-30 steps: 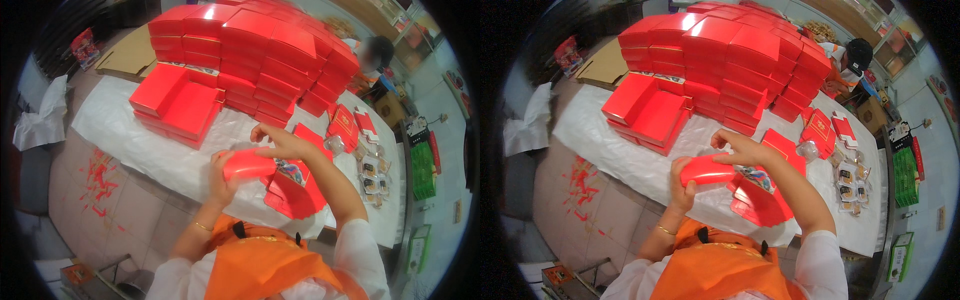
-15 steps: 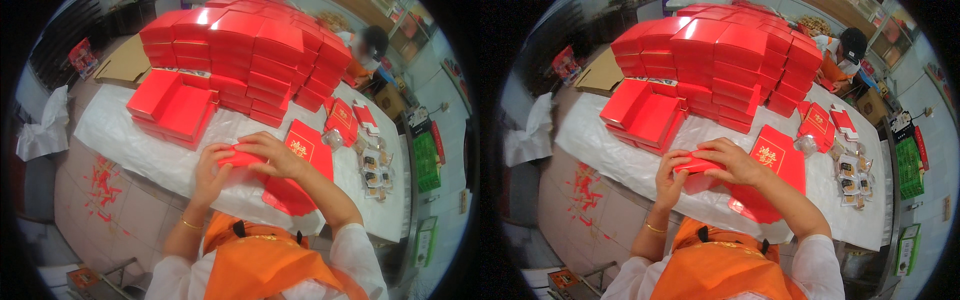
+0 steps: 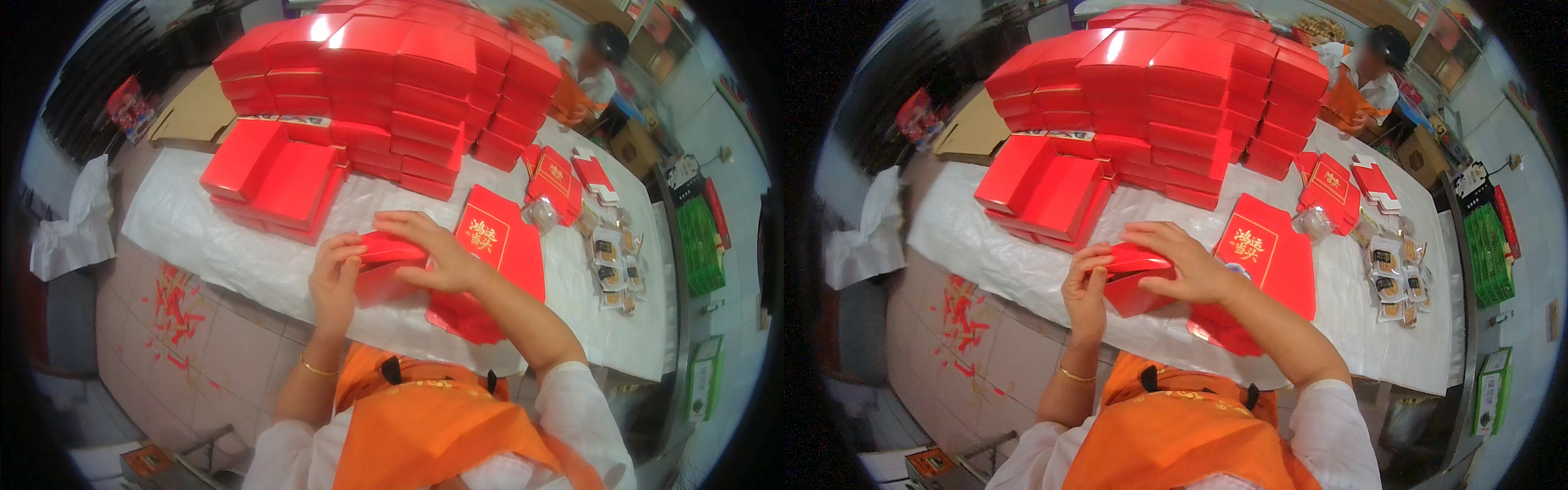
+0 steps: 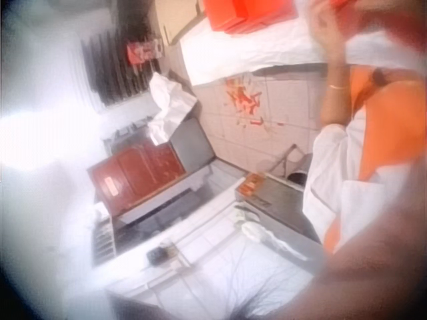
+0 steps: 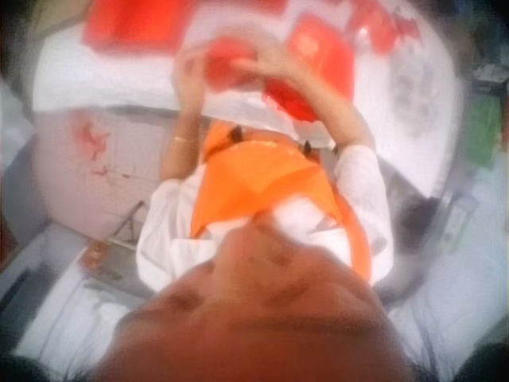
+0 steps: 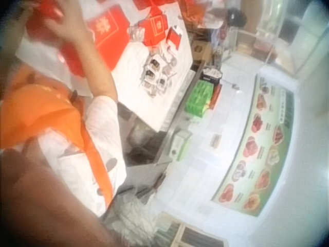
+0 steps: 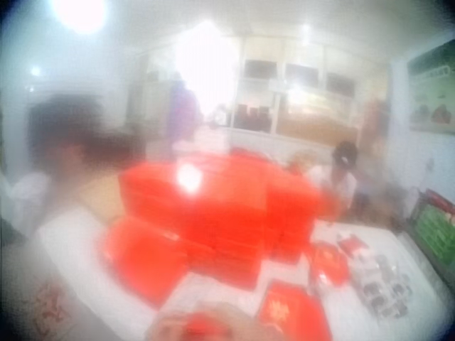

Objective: The person assembles red cardboard boxes by hand, folding the flaps and pressing them into place.

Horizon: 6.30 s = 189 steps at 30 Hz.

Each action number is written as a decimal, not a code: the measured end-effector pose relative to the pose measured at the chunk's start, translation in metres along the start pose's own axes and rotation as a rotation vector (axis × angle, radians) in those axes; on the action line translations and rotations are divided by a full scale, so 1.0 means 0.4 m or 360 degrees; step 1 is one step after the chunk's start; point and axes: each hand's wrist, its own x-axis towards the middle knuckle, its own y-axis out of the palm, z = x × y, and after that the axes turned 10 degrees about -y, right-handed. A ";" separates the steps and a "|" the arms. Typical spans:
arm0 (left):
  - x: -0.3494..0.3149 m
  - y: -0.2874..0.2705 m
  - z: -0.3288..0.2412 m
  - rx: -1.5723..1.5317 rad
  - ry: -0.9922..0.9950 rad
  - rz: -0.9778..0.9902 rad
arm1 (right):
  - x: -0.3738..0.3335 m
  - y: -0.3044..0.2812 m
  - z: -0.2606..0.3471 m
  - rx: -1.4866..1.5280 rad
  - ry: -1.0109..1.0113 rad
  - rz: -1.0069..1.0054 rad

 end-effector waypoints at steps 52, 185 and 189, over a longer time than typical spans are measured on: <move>-0.005 -0.054 -0.024 0.1312 0.0668 0.0460 | -0.091 -0.035 -0.073 -0.0311 -0.0510 0.0096; 0.068 0.101 -0.146 0.2374 0.1018 0.0959 | -0.147 0.044 -0.038 0.0659 0.0361 -0.0515; 0.085 0.084 -0.130 0.2039 0.1102 0.0835 | -0.142 0.040 -0.040 0.0588 0.0383 -0.0517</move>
